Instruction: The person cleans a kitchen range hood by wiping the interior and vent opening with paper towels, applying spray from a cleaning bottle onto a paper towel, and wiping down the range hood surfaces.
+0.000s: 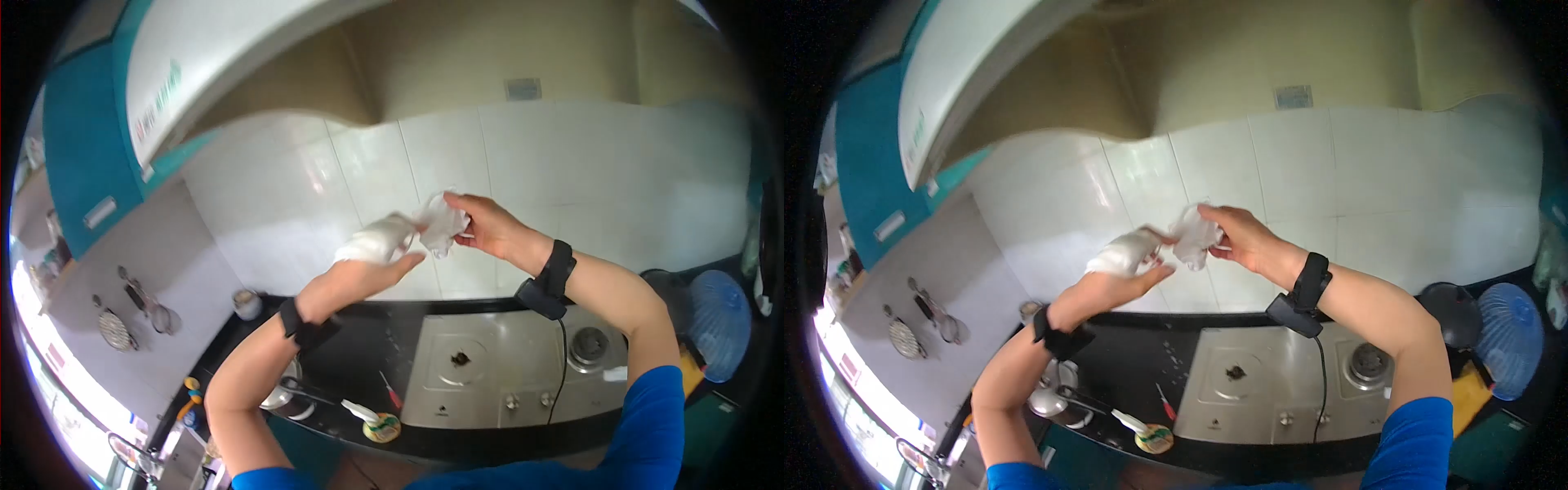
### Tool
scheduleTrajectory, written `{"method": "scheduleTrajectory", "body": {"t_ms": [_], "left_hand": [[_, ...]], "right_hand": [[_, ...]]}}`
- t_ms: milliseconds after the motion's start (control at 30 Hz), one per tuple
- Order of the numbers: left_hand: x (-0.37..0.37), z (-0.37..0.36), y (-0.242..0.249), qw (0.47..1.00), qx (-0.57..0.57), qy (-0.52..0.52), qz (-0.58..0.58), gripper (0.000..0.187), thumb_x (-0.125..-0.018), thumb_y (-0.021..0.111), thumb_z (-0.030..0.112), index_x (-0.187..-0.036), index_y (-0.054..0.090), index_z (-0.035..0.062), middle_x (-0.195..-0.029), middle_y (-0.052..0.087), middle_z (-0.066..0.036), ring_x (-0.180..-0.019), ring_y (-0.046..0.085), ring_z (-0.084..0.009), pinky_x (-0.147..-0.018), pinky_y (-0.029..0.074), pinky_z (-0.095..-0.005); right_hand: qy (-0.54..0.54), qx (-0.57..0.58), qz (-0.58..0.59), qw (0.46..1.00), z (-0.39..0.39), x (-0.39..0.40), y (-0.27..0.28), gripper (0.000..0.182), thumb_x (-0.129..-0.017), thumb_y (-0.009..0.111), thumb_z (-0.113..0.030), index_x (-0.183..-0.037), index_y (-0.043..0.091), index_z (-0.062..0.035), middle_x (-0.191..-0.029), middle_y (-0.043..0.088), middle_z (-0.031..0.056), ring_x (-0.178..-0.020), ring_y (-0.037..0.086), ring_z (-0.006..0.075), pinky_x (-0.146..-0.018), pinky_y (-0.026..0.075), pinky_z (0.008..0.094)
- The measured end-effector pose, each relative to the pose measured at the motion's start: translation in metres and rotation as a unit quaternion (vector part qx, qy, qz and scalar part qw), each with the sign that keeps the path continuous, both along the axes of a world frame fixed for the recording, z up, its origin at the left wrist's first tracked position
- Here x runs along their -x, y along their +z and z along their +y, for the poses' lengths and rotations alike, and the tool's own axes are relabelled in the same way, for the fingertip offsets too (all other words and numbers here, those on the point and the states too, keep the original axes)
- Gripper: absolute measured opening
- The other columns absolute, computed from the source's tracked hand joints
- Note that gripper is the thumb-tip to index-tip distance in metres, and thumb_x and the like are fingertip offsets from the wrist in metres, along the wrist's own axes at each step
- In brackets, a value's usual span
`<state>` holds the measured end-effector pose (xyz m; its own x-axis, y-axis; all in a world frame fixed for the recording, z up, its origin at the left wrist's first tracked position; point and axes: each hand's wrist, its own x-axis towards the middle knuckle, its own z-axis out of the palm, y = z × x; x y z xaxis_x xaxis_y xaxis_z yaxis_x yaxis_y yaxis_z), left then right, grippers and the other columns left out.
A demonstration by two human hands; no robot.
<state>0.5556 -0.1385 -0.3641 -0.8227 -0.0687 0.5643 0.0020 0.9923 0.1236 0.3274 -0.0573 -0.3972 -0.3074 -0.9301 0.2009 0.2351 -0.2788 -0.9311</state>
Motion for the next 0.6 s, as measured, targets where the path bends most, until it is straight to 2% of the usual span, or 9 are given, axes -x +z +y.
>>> {"method": "scheduleTrajectory", "body": {"t_ms": [67,233,267,333,400,433,500,567,600], "left_hand": [[-0.045,0.025,0.035,0.991,0.088,0.044,-0.088,0.030,-0.089,0.067,0.020,-0.114,0.066,0.0040,-0.099,0.066,-0.016,-0.088,0.066,-0.0323,-0.080,0.053,-0.0398],[-0.166,0.114,0.109,0.966,-0.002,0.233,-0.115,0.025,-0.085,0.077,0.014,-0.107,0.072,0.0026,-0.088,0.070,-0.008,-0.082,0.067,-0.0170,-0.075,0.054,-0.0290],[-0.179,0.138,0.129,0.948,-0.100,0.281,-0.113,0.028,-0.085,0.078,0.014,-0.109,0.070,0.0014,-0.093,0.071,-0.007,-0.085,0.067,-0.0150,-0.076,0.055,-0.0283],[-0.207,0.164,0.178,0.934,-0.143,0.305,-0.116,0.031,-0.086,0.076,0.010,-0.112,0.067,-0.0017,-0.100,0.071,-0.010,-0.093,0.069,-0.0191,-0.079,0.058,-0.0323],[-0.224,0.184,0.232,0.939,-0.136,0.301,-0.097,0.036,-0.083,0.079,0.020,-0.110,0.066,-0.0016,-0.099,0.071,-0.014,-0.088,0.072,-0.0227,-0.073,0.058,-0.0333],[-0.225,0.187,0.253,0.950,-0.109,0.283,-0.074,0.041,-0.080,0.080,0.027,-0.108,0.067,0.0000,-0.097,0.071,-0.014,-0.082,0.072,-0.0228,-0.070,0.057,-0.0313],[-0.201,0.219,0.277,0.953,-0.054,0.289,-0.074,0.036,-0.082,0.079,0.025,-0.106,0.067,0.0005,-0.096,0.071,-0.013,-0.080,0.071,-0.0232,-0.073,0.057,-0.0309],[-0.159,0.245,0.254,0.946,-0.038,0.292,-0.137,0.028,-0.087,0.075,0.022,-0.105,0.068,0.0011,-0.098,0.072,-0.013,-0.082,0.071,-0.0225,-0.077,0.057,-0.0326],[-0.133,0.254,0.230,0.937,-0.042,0.301,-0.171,0.024,-0.089,0.073,0.020,-0.104,0.069,0.0018,-0.099,0.072,-0.012,-0.082,0.071,-0.0217,-0.079,0.056,-0.0338]], "right_hand": [[0.008,-0.007,-0.009,1.000,0.000,0.005,0.009,0.035,-0.093,0.066,-0.038,-0.115,0.061,-0.0111,-0.102,0.064,0.0026,-0.086,0.060,0.0125,-0.073,0.048,0.0275],[0.013,0.057,0.085,0.995,0.027,0.037,0.030,0.032,-0.092,0.065,-0.044,-0.107,0.062,-0.0157,-0.096,0.062,-0.0005,-0.083,0.057,0.0120,-0.070,0.045,0.0290],[0.009,0.075,0.103,0.992,0.041,0.044,0.038,0.032,-0.093,0.066,-0.044,-0.108,0.063,-0.0158,-0.097,0.061,-0.0015,-0.086,0.057,0.0127,-0.067,0.044,0.0275],[-0.008,0.098,0.196,0.976,0.065,0.055,0.062,0.033,-0.090,0.069,-0.043,-0.103,0.063,-0.0133,-0.092,0.061,-0.0005,-0.081,0.057,0.0140,-0.068,0.045,0.0301],[-0.066,0.067,0.407,0.909,0.092,0.074,0.109,0.043,-0.087,0.069,-0.047,-0.112,0.064,-0.0120,-0.103,0.064,-0.0006,-0.092,0.059,0.0111,-0.067,0.050,0.0281],[-0.163,0.058,0.460,0.871,0.107,0.071,0.130,0.044,-0.087,0.068,-0.050,-0.109,0.066,-0.0119,-0.097,0.065,-0.0012,-0.091,0.060,0.0126,-0.068,0.052,0.0303],[-0.193,0.071,0.561,0.802,0.112,0.087,0.180,0.040,-0.088,0.065,-0.047,-0.107,0.069,-0.0124,-0.093,0.069,0.0016,-0.092,0.065,0.0187,-0.071,0.054,0.0353],[-0.249,0.098,0.551,0.790,0.103,0.086,0.215,0.047,-0.081,0.075,-0.042,-0.115,0.070,-0.0101,-0.123,0.066,0.0211,-0.116,0.061,0.0295,-0.108,0.044,0.0403],[-0.349,0.110,0.568,0.737,0.102,0.065,0.226,0.039,-0.085,0.070,-0.039,-0.109,0.071,-0.0088,-0.116,0.067,0.0216,-0.109,0.064,0.0311,-0.097,0.048,0.0423]]}}
